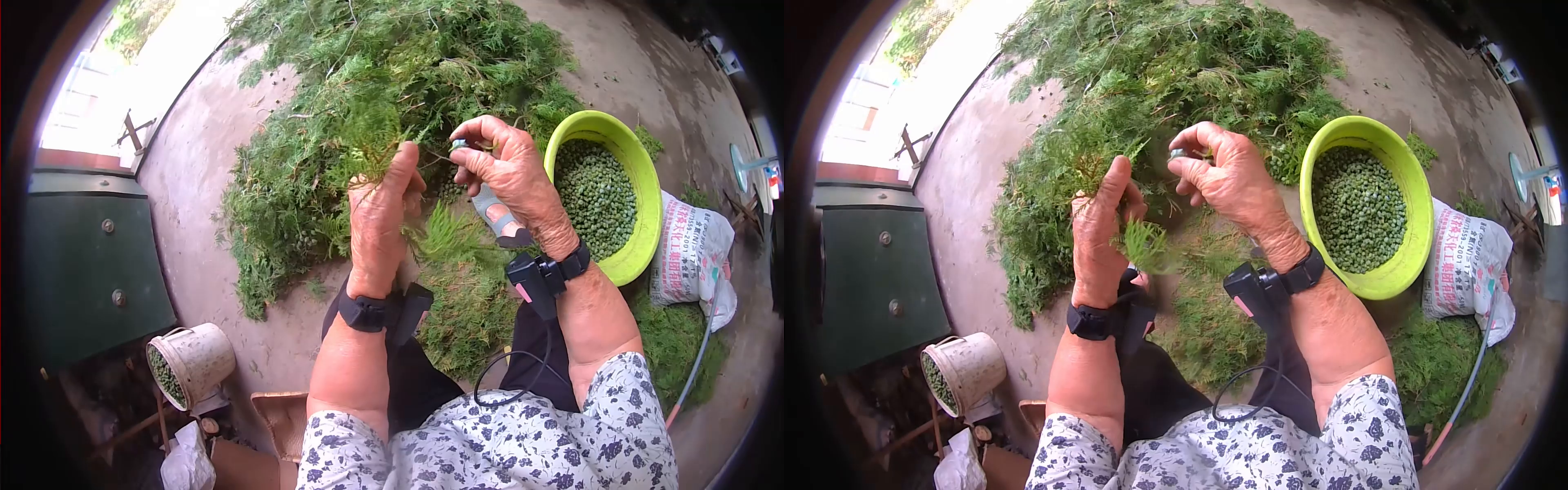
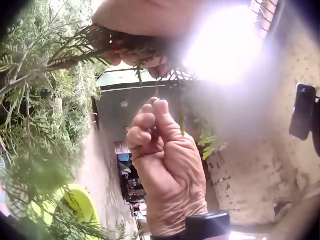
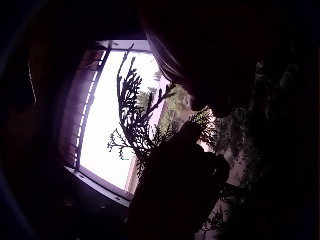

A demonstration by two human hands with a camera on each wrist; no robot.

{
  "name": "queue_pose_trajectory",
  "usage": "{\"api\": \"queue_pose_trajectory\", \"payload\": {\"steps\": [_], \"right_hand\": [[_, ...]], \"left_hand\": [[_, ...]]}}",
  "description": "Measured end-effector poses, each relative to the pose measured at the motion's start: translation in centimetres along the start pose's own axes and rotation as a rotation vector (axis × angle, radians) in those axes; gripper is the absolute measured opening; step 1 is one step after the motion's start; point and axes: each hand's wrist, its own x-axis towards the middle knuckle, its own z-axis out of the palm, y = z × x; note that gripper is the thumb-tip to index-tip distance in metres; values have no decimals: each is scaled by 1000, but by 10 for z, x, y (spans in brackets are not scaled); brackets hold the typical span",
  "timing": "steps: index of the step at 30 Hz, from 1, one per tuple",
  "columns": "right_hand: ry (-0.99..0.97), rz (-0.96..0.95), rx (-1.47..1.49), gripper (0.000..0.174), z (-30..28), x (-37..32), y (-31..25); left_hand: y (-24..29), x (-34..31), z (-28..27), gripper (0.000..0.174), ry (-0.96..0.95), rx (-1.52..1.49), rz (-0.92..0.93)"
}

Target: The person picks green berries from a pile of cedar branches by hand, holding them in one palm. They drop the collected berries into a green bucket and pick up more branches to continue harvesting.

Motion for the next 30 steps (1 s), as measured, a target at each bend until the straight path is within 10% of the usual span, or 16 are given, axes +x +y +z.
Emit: {"api": "queue_pose_trajectory", "payload": {"steps": [5, 20, 30], "right_hand": [[-89, 6, -166, 18, 6, -3, 1], [-61, -258, -723, 17, 18, -1, 19], [-37, 34, -393, 17, -8, -2, 3]], "left_hand": [[-2, -1, 3, 11, -240, 39, 17], [-28, 1, 8, 11, -57, 489, 477], [-9, 7, -5, 10, -16, -289, 74]]}}
